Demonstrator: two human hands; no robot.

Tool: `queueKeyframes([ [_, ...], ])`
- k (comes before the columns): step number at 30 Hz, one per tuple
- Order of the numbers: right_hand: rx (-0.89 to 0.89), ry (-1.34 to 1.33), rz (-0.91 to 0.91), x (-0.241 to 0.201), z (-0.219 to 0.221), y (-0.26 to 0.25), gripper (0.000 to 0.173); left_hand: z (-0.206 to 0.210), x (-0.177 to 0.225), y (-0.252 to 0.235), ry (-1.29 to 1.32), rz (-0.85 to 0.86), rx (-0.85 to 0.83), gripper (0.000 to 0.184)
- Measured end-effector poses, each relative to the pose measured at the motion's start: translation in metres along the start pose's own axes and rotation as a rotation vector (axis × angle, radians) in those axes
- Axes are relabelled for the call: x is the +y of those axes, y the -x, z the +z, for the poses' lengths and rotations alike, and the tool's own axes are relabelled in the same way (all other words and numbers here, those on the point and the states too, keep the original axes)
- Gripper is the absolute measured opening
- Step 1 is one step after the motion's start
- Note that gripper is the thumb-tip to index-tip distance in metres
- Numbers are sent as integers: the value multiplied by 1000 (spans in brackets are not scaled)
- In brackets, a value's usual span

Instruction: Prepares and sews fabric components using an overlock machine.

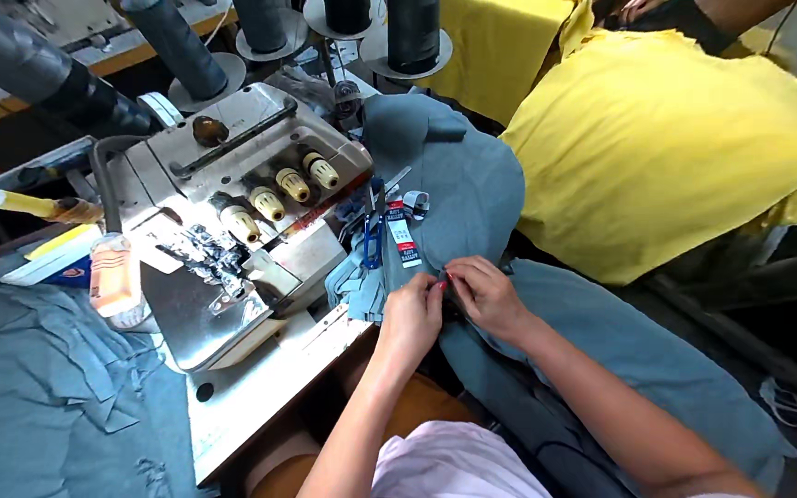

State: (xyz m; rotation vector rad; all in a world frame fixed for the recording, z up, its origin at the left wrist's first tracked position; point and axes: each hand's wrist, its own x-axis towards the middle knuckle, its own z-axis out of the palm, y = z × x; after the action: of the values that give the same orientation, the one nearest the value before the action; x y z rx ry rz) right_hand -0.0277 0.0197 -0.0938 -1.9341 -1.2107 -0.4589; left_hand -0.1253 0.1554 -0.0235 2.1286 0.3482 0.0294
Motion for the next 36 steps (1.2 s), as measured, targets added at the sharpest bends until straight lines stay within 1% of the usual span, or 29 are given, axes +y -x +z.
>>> queueKeyframes([
  [2, 12, -60, 59, 0, 0, 0, 20, 2, -5, -1, 50, 35, 36, 26],
  [3, 8, -117, 124, -1, -1, -1, 20, 3, -6, -1, 78, 46, 45, 24],
  [4, -2, -192, 223, -3, -4, -2, 20, 2, -6, 0, 100, 49, 51, 23],
  [6, -9, -423, 513, -6, -12, -8, 19, 3, -6, -1, 144, 59, 77, 23],
  [8, 90, -739, 790, -5, -14, -14, 13, 7, -9, -4, 237, 91, 95, 22],
  [9, 171, -886, 887, -6, -14, -16, 16, 9, -9, -7, 307, 100, 97, 21],
  [11, 303, -1062, 976, -14, -10, -17, 25, 14, -7, -11, 440, 70, 81, 19],
  [12, 343, -1106, 977, -19, -8, -14, 26, 15, -6, -13, 490, 45, 70, 18],
  [13, 340, -1120, 944, -23, -6, -10, 24, 16, -4, -15, 530, 27, 61, 17],
  [15, 297, -1047, 842, -26, -2, -3, 24, 15, -3, -15, 591, 6, 51, 16],
  [16, 290, -950, 788, -24, 0, -1, 19, 13, -3, -13, 608, 0, 56, 15],
  [17, 257, -792, 726, -19, -2, -2, 15, 11, -3, -10, 614, -10, 65, 15],
  [18, 196, -603, 661, -13, -9, -7, 17, 7, -4, -6, 604, -22, 73, 16],
  [20, 46, -282, 540, 7, -35, -33, 23, -1, -7, 2, 549, -48, 96, 19],
  [22, -18, -39, 370, 33, -63, -78, 28, -4, -9, 9, 502, -66, 103, 24],
  [24, -78, 93, 291, 46, -92, -133, 31, -3, -9, 14, 472, -2, 94, 33],
  [25, -101, 134, 270, 47, -106, -159, 32, -3, -6, 16, 465, 47, 80, 33],
  [26, -114, 166, 240, 43, -119, -182, 33, -6, -1, 18, 474, 90, 54, 29],
  [28, -88, 202, 144, 21, -141, -212, 32, -14, 12, 20, 565, 115, -31, 22],
  [31, -45, 218, -19, -19, -154, -218, 30, -25, 25, 20, 715, 107, -113, 18],
  [32, -59, 210, -23, -27, -154, -213, 30, -26, 26, 21, 715, 116, -118, 18],
  [33, -100, 205, 20, -28, -151, -208, 30, -27, 26, 23, 697, 129, -123, 17],
  [34, -146, 191, 90, -20, -145, -203, 30, -27, 24, 28, 664, 144, -136, 18],
  [36, -213, 154, 265, 16, -123, -193, 30, -28, 17, 42, 578, 173, -201, 20],
])
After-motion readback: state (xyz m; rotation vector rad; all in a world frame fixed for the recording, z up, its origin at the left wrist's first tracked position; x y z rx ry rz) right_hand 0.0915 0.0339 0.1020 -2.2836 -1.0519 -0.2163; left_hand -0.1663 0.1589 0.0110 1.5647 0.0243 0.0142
